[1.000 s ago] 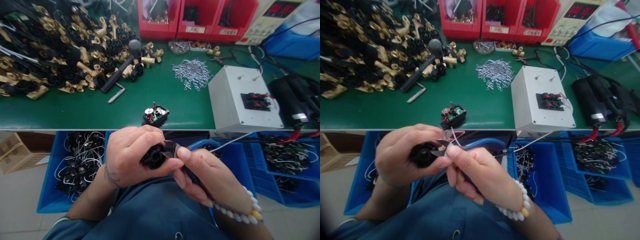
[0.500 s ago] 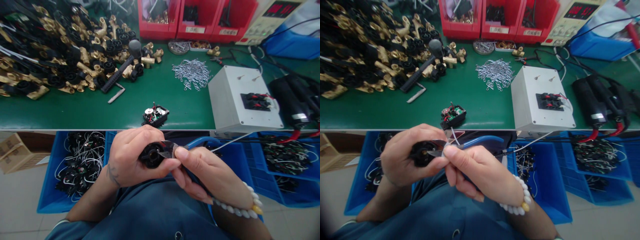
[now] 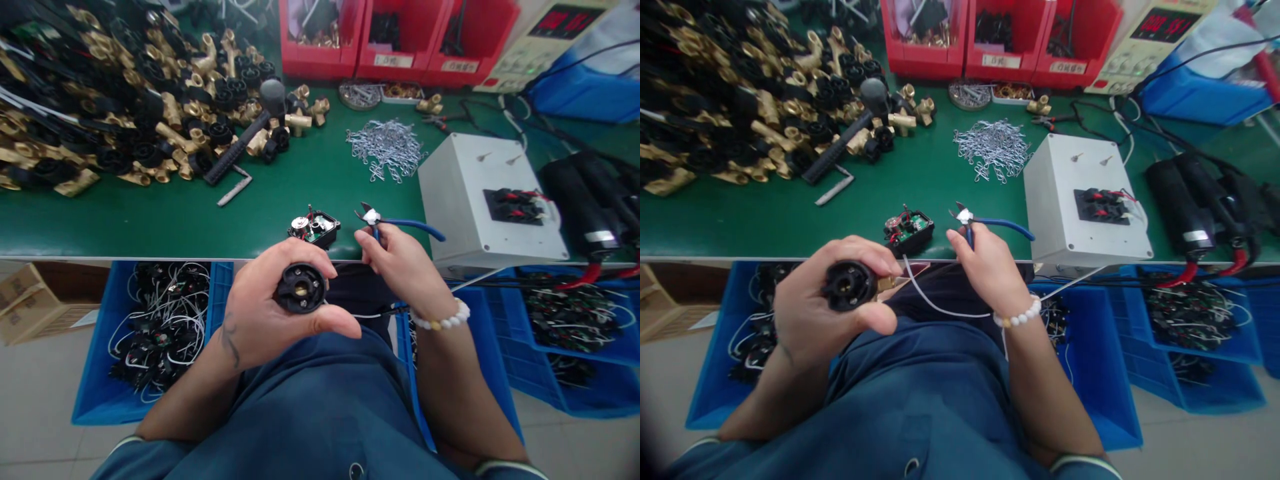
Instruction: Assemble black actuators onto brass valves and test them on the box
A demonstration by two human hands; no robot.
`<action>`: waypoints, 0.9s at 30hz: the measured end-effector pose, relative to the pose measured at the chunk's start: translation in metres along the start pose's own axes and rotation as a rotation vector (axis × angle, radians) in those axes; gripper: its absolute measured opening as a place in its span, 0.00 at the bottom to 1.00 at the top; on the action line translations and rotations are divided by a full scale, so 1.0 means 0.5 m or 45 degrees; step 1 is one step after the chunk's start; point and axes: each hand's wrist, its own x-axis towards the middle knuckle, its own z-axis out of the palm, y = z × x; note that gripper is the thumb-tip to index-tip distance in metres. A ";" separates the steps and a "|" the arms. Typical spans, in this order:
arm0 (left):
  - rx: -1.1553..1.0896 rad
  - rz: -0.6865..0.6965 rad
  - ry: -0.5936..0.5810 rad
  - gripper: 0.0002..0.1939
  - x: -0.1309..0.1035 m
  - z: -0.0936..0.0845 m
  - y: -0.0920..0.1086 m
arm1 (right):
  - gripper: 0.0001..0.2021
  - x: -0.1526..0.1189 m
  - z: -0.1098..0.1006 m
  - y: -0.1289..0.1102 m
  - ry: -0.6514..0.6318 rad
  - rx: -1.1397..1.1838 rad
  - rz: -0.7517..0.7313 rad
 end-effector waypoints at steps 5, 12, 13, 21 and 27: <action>-0.045 -0.008 -0.019 0.22 0.001 0.001 0.001 | 0.12 0.024 0.006 0.033 0.295 -0.268 -0.036; 0.156 0.088 -0.158 0.29 0.002 -0.005 -0.007 | 0.18 -0.075 -0.020 -0.053 -0.041 0.320 -0.724; 0.197 0.105 -0.194 0.31 0.004 -0.006 -0.006 | 0.18 -0.086 -0.022 -0.065 -0.127 0.350 -0.787; 0.313 0.154 -0.360 0.34 0.010 -0.015 -0.006 | 0.18 -0.100 -0.011 -0.086 -0.089 0.280 -0.970; 0.210 0.150 -0.087 0.26 0.009 -0.016 -0.018 | 0.12 -0.094 0.028 -0.052 -0.183 0.575 -0.561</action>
